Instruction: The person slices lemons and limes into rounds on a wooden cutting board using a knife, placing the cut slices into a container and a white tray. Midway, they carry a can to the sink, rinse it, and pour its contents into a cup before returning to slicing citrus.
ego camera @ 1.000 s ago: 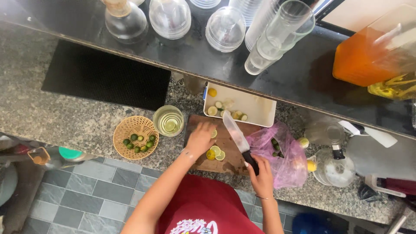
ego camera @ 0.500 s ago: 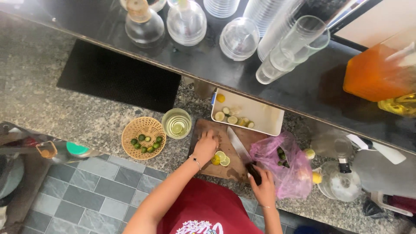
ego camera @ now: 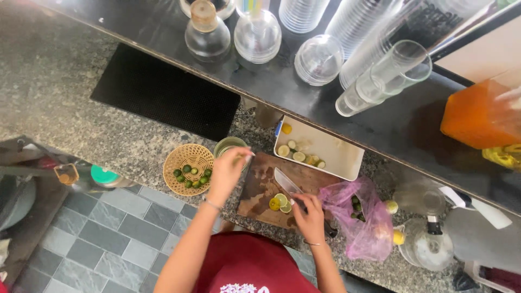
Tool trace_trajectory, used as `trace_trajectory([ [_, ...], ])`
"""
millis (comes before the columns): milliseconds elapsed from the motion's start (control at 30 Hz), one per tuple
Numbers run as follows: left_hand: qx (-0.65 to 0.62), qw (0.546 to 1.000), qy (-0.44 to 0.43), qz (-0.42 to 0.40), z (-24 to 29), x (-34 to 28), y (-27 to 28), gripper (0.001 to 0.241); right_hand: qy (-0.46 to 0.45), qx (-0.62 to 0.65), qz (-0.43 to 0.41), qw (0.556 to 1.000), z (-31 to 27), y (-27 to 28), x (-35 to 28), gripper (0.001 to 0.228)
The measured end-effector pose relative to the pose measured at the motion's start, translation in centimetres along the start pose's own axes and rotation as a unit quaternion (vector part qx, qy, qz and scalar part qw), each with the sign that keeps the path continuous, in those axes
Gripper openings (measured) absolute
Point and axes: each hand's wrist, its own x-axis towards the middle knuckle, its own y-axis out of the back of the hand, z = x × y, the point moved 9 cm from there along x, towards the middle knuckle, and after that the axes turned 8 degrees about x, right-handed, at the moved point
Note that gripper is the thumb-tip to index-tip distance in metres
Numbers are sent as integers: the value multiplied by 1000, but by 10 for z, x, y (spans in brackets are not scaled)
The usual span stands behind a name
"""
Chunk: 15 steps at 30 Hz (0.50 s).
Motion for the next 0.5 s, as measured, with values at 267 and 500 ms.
trace_trajectory([
  [267,-67,997,30,3,-35,3,5,19,-4,6,-20,1000,21,-8,-23,26],
  [500,-82,972,47,-215,-3,-53,-103,27,-28,33,-14,999,23,-11,-28,26],
])
